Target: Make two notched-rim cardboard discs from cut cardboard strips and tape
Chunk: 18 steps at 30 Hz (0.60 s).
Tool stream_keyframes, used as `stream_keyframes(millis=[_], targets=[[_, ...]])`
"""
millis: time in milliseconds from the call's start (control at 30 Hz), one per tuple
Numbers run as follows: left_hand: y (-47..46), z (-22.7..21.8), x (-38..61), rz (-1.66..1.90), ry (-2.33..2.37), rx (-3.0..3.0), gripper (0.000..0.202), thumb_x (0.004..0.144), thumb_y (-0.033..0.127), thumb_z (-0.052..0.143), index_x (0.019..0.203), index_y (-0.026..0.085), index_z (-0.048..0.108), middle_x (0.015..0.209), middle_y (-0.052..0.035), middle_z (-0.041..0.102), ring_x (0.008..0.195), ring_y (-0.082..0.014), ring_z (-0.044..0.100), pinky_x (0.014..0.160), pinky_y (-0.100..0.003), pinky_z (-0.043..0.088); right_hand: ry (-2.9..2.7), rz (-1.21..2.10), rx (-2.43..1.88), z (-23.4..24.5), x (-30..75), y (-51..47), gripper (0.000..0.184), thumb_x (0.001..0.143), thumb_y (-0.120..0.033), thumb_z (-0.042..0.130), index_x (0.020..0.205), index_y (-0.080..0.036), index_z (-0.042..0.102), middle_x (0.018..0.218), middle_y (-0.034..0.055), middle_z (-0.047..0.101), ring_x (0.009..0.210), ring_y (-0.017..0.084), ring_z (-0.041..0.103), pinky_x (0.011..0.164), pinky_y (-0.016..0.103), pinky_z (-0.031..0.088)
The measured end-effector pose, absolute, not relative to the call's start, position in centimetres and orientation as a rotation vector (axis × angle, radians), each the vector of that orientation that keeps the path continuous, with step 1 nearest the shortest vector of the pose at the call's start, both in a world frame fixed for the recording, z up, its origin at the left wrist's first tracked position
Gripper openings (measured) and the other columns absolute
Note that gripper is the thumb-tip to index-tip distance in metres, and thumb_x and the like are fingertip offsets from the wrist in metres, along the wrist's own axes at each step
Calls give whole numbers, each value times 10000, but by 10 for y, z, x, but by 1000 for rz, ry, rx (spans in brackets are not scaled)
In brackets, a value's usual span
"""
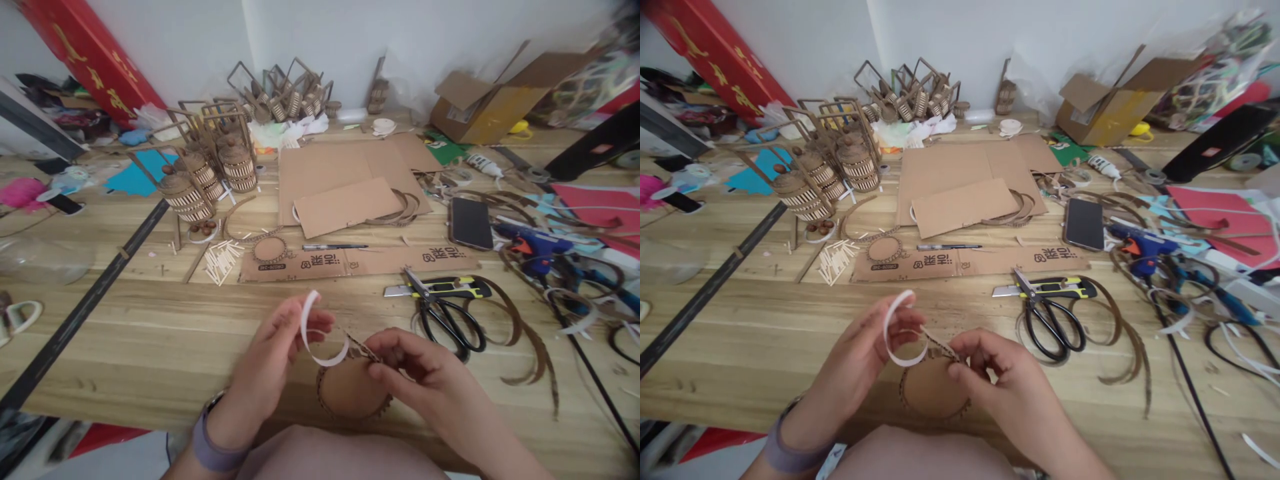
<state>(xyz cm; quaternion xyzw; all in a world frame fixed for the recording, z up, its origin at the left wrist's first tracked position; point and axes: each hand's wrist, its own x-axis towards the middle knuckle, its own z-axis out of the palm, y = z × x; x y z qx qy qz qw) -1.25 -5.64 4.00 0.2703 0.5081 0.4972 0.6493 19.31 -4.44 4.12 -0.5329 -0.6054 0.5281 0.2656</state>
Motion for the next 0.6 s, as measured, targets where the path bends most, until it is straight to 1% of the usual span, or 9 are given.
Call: stream_keyframes(millis=[67,167,200,267,367,500,600], targets=[[-62,35,-13,967,1117,630,574,818,668,612,1131,190,662,1022,-74,715,1010,-244,642,912,-377,471,-1515,1517,-1432,42,191,-43,229,699,-411,711,820,-216,717,603,-12,579,567,135,511,517,248,423],[-72,27,-14,862,1015,600,671,832,749,512,1147,177,665,1178,-116,679,1161,-288,589,974,-417,440,-1373,1600,-1440,45,188,-40,276,635,-426,766,804,-213,715,606,-11,595,572,129,511,525,244,431],[-74,25,-15,862,973,592,694,827,762,504,1161,175,661,1217,-125,664,1200,-295,566,992,-422,430,-1344,1622,-1442,46,187,-39,282,622,-424,780,798,-214,715,609,-12,601,575,127,514,529,241,435],[-76,24,-13,863,907,591,666,818,729,557,1177,176,652,1249,-125,650,1236,-295,541,1022,-416,411,-1311,1654,-1439,47,185,-39,286,614,-421,795,795,-215,716,623,-11,615,587,125,525,540,238,445],[-75,29,-6,809,848,524,550,808,599,639,1153,172,652,1194,-106,677,1196,-282,571,1016,-395,413,-1324,1679,-1422,45,183,-39,292,652,-446,780,819,-215,715,680,7,650,633,139,564,583,255,476],[-69,39,6,727,778,373,482,778,489,583,1121,156,645,1022,-88,719,1042,-264,649,913,-376,471,-1393,1699,-1406,44,182,-41,336,699,-511,740,867,-222,702,756,36,689,701,171,614,633,291,520],[-67,43,9,662,800,294,450,805,456,520,1139,175,629,939,-69,720,917,-240,676,803,-358,507,-1422,1685,-1393,45,182,-42,388,722,-542,726,953,-232,688,790,44,708,727,181,644,639,288,542]])
